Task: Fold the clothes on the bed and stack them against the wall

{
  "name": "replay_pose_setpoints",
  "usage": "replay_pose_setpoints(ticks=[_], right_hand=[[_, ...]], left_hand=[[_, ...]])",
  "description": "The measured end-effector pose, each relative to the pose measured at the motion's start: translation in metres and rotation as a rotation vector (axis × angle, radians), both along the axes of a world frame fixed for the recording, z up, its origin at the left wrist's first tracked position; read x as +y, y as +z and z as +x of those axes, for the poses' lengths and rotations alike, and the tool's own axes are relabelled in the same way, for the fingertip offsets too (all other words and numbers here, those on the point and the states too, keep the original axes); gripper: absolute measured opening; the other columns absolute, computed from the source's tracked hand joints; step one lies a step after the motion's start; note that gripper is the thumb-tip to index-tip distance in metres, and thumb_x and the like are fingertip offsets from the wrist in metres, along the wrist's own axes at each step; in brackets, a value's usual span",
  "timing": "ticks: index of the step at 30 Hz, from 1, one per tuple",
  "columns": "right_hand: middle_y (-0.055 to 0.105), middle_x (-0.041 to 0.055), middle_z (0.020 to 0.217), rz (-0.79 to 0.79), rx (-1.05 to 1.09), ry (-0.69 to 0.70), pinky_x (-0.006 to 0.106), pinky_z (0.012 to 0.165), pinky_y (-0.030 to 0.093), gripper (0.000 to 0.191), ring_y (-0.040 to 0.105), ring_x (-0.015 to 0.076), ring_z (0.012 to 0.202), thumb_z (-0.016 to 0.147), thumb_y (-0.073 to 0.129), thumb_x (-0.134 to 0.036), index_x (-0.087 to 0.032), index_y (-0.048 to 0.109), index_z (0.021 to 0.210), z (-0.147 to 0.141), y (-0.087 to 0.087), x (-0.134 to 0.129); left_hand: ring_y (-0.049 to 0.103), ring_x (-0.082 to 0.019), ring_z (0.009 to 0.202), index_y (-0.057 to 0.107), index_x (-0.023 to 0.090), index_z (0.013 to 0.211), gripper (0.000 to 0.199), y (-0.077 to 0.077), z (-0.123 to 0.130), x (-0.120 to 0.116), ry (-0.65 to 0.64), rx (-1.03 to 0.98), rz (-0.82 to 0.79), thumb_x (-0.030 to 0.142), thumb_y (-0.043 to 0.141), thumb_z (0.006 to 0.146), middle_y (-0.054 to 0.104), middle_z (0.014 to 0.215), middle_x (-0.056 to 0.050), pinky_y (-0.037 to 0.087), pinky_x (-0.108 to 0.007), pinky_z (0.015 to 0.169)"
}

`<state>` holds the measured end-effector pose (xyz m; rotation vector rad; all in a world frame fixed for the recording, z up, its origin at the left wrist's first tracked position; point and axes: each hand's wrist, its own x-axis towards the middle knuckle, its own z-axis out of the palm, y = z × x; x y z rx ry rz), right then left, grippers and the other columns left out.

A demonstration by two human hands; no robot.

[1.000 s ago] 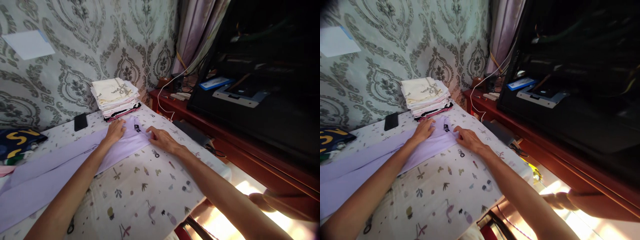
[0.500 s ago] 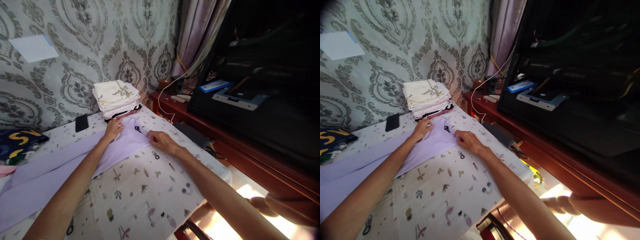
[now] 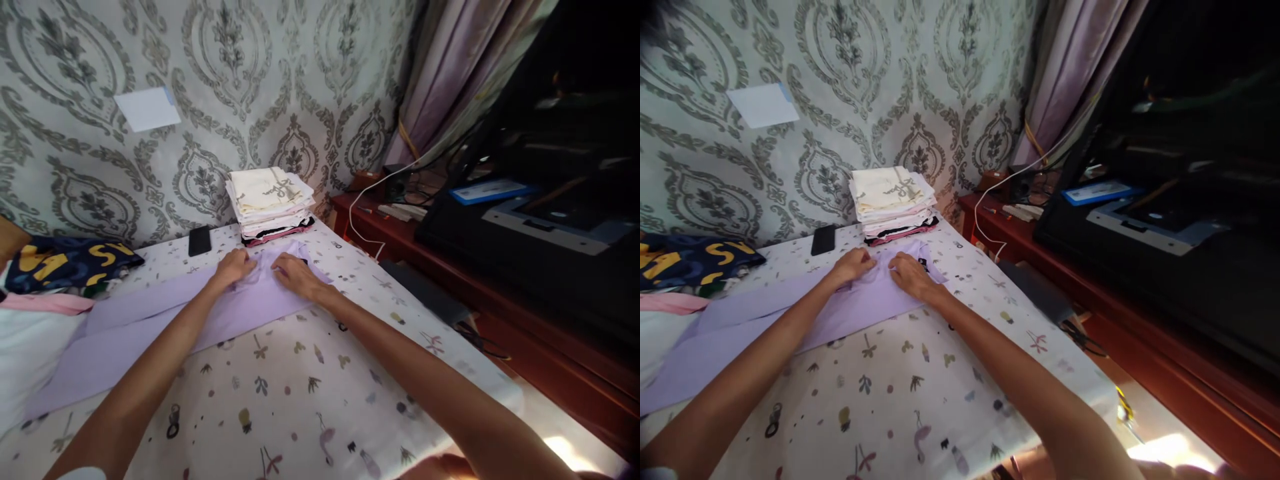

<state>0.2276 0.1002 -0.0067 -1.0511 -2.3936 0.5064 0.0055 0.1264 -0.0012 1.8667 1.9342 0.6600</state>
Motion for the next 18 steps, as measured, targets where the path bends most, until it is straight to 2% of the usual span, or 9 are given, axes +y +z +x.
replay_pose_setpoints(ticks=[2, 4, 8, 13, 15, 18], right_hand=[[0.062, 0.0119, 0.106, -0.012, -0.011, -0.084, 0.035, 0.095, 0.043, 0.019, 0.057, 0.0227, 0.103, 0.093, 0.054, -0.013, -0.012, 0.068, 0.106, -0.009, -0.010, 0.008], [0.061, 0.0128, 0.108, -0.006, -0.020, -0.142, 0.035, 0.096, 0.042, 0.022, 0.057, 0.0235, 0.104, 0.094, 0.056, -0.016, -0.011, 0.068, 0.111, -0.012, -0.019, 0.013], [0.060, 0.0123, 0.110, 0.026, -0.019, -0.132, 0.035, 0.097, 0.042, 0.025, 0.056, 0.0236, 0.105, 0.094, 0.055, -0.019, -0.012, 0.069, 0.115, -0.009, -0.028, 0.016], [0.061, 0.0121, 0.109, 0.059, -0.019, -0.128, 0.037, 0.097, 0.043, 0.024, 0.056, 0.0245, 0.106, 0.093, 0.056, -0.018, -0.014, 0.071, 0.112, -0.009, -0.030, 0.017], [0.062, 0.0129, 0.110, 0.063, -0.030, -0.127, 0.037, 0.097, 0.043, 0.025, 0.056, 0.0250, 0.106, 0.093, 0.056, -0.017, -0.013, 0.071, 0.112, -0.010, -0.029, 0.017], [0.062, 0.0130, 0.110, 0.070, -0.049, -0.114, 0.036, 0.098, 0.043, 0.027, 0.057, 0.0246, 0.106, 0.093, 0.055, -0.016, -0.012, 0.072, 0.114, -0.010, -0.028, 0.016]], left_hand=[[0.064, -0.025, 0.089, 0.061, 0.022, 0.075, 0.018, -0.001, 0.003, -0.008, 0.008, 0.181, -0.007, 0.038, 0.070, 0.073, 0.070, 0.085, -0.006, 0.045, -0.030, 0.071], [0.065, -0.023, 0.087, 0.062, 0.022, 0.077, 0.011, 0.003, 0.002, -0.015, 0.002, 0.299, -0.051, 0.033, 0.064, 0.078, 0.072, 0.086, -0.005, 0.044, -0.029, 0.071], [0.064, -0.021, 0.083, 0.062, 0.021, 0.079, 0.008, 0.012, -0.014, -0.027, 0.021, 0.308, -0.044, 0.024, 0.055, 0.083, 0.071, 0.084, -0.004, 0.042, -0.029, 0.070], [0.061, -0.021, 0.083, 0.060, 0.021, 0.080, 0.008, 0.010, -0.028, -0.041, 0.049, 0.368, -0.046, 0.021, 0.053, 0.085, 0.068, 0.084, -0.004, 0.041, -0.029, 0.070], [0.061, -0.022, 0.087, 0.060, 0.021, 0.088, 0.009, 0.008, -0.028, -0.045, 0.075, 0.380, 0.003, 0.021, 0.051, 0.087, 0.068, 0.091, -0.006, 0.043, -0.030, 0.071], [0.059, -0.025, 0.099, 0.059, 0.022, 0.101, 0.017, 0.008, -0.022, -0.050, 0.041, 0.390, 0.203, 0.019, 0.047, 0.090, 0.066, 0.104, -0.008, 0.046, -0.033, 0.081]])
